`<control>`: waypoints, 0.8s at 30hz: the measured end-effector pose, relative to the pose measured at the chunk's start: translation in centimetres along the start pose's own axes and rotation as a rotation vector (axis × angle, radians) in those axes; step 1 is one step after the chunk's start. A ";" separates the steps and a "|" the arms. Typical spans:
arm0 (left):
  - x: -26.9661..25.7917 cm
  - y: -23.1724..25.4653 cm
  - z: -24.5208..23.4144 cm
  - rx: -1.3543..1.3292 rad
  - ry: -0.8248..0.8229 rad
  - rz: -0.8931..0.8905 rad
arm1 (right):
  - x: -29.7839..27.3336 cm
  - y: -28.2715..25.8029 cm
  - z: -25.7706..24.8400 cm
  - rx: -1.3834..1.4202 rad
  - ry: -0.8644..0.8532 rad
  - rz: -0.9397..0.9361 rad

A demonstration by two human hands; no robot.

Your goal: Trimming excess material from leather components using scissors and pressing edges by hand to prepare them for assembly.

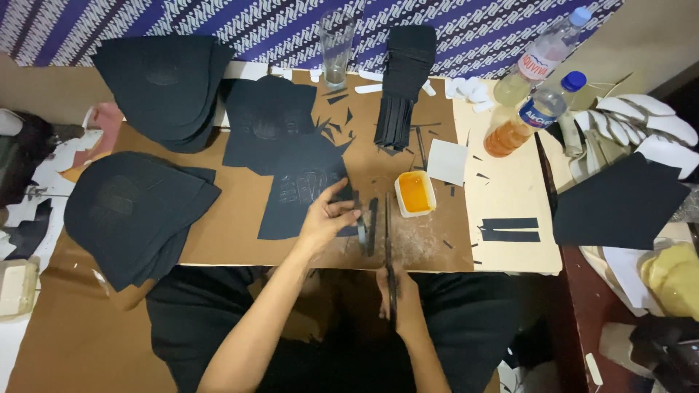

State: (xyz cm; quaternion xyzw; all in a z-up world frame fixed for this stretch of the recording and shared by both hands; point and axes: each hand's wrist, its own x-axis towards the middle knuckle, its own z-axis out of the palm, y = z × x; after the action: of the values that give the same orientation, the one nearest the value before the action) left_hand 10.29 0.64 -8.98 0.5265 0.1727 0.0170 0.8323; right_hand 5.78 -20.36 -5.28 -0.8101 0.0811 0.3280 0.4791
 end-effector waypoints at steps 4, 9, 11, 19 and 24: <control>-2.9 2.5 -0.7 0.205 -0.122 -0.031 | 0.1 2.7 -0.1 0.045 0.007 -0.122; -9.0 8.9 2.2 0.581 -0.440 -0.075 | -1.4 0.6 0.2 0.218 0.136 -0.426; -10.0 8.2 2.3 0.608 -0.425 -0.067 | -2.8 -2.4 0.0 0.200 0.158 -0.384; -12.6 9.8 1.2 0.609 -0.347 -0.082 | -1.5 -2.2 0.6 0.438 0.144 -0.421; -12.6 8.8 0.6 0.567 -0.256 -0.057 | -2.4 -2.9 1.3 0.497 0.186 -0.532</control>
State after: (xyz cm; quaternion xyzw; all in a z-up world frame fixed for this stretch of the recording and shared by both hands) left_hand -0.06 1.37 2.43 0.7303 0.0791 -0.1217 0.6676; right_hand 4.60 -18.16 -2.11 -0.6883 -0.0120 0.0876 0.7200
